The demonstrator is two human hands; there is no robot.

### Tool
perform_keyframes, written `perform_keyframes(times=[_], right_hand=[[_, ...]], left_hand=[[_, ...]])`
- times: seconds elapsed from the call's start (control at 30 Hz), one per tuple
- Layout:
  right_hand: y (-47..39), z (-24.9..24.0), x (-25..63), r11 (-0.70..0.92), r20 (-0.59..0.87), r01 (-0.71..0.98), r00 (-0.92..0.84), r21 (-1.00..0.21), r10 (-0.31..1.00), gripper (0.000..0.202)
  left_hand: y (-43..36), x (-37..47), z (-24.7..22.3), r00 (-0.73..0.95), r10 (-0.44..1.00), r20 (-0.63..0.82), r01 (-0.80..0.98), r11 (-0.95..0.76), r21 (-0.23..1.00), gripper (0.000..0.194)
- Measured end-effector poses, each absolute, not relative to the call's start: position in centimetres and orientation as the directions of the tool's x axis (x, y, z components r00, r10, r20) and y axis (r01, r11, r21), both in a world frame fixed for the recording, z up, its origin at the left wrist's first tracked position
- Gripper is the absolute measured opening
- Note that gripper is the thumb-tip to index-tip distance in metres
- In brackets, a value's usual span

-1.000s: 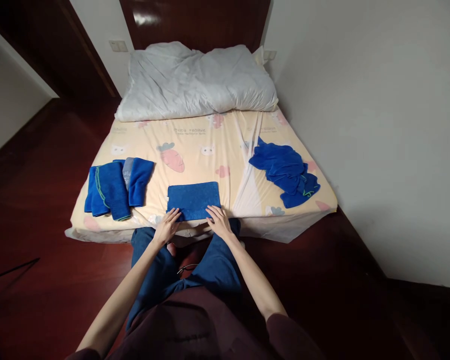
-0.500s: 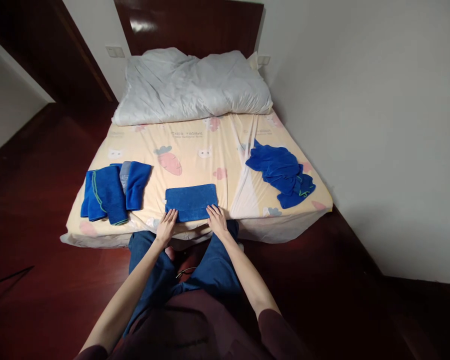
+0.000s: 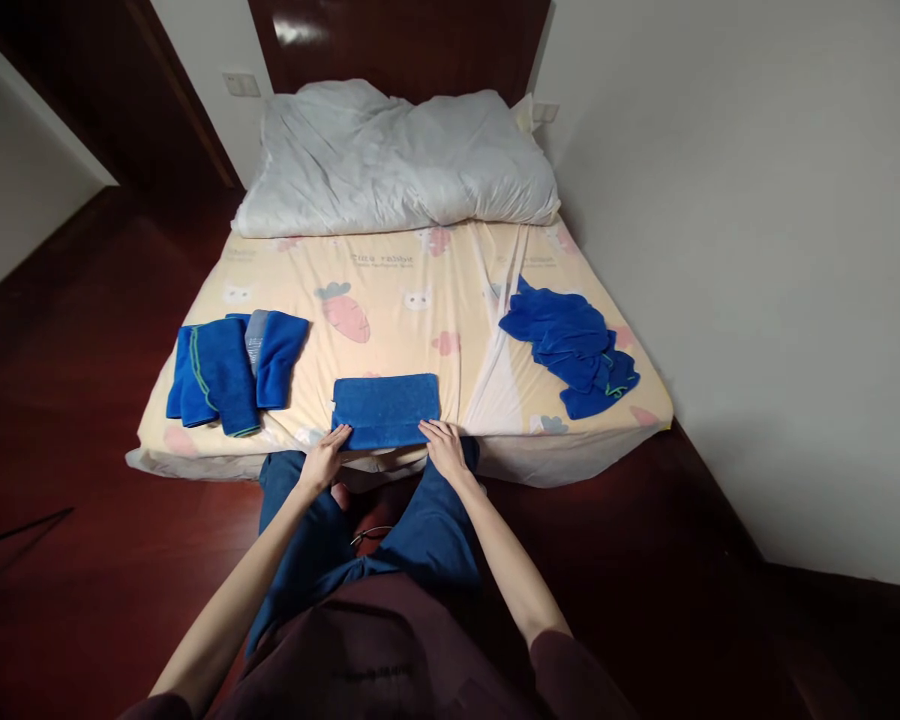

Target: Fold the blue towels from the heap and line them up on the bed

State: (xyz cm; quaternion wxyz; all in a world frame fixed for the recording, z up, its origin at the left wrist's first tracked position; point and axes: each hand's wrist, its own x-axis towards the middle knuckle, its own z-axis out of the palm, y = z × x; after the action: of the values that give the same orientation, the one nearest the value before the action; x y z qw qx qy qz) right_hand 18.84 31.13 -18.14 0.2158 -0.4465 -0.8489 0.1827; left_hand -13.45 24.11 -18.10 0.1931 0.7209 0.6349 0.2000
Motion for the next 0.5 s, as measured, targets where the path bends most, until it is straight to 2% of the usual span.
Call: perform_keyframes(times=[0.13, 0.27, 0.37, 0.5], right_hand=[[32.3, -18.0, 18.9, 0.48, 0.191, 0.652, -0.464, -0.587, 0.865, 0.064], [32.9, -18.2, 19.2, 0.421, 0.209, 0.621, -0.386, -0.661, 0.898, 0.06], [33.0, -18.6, 19.6, 0.361, 0.212, 0.575, -0.311, -0.734, 0.927, 0.052], [33.7, -19.1, 19.6, 0.25, 0.178, 0.551, -0.181, -0.796, 0.967, 0.033]], left_hand=[[24.7, -14.5, -17.8, -0.011, 1.0, 0.023, 0.762, -0.006, 0.648, 0.074], [24.8, -15.4, -17.6, -0.057, 0.996, 0.063, 0.704, -0.004, 0.71, 0.066], [24.8, -15.7, -17.4, -0.104, 0.991, 0.082, 0.674, 0.01, 0.739, 0.055], [25.1, -15.7, -16.7, -0.23, 0.972, 0.044, 0.63, 0.115, 0.768, 0.032]])
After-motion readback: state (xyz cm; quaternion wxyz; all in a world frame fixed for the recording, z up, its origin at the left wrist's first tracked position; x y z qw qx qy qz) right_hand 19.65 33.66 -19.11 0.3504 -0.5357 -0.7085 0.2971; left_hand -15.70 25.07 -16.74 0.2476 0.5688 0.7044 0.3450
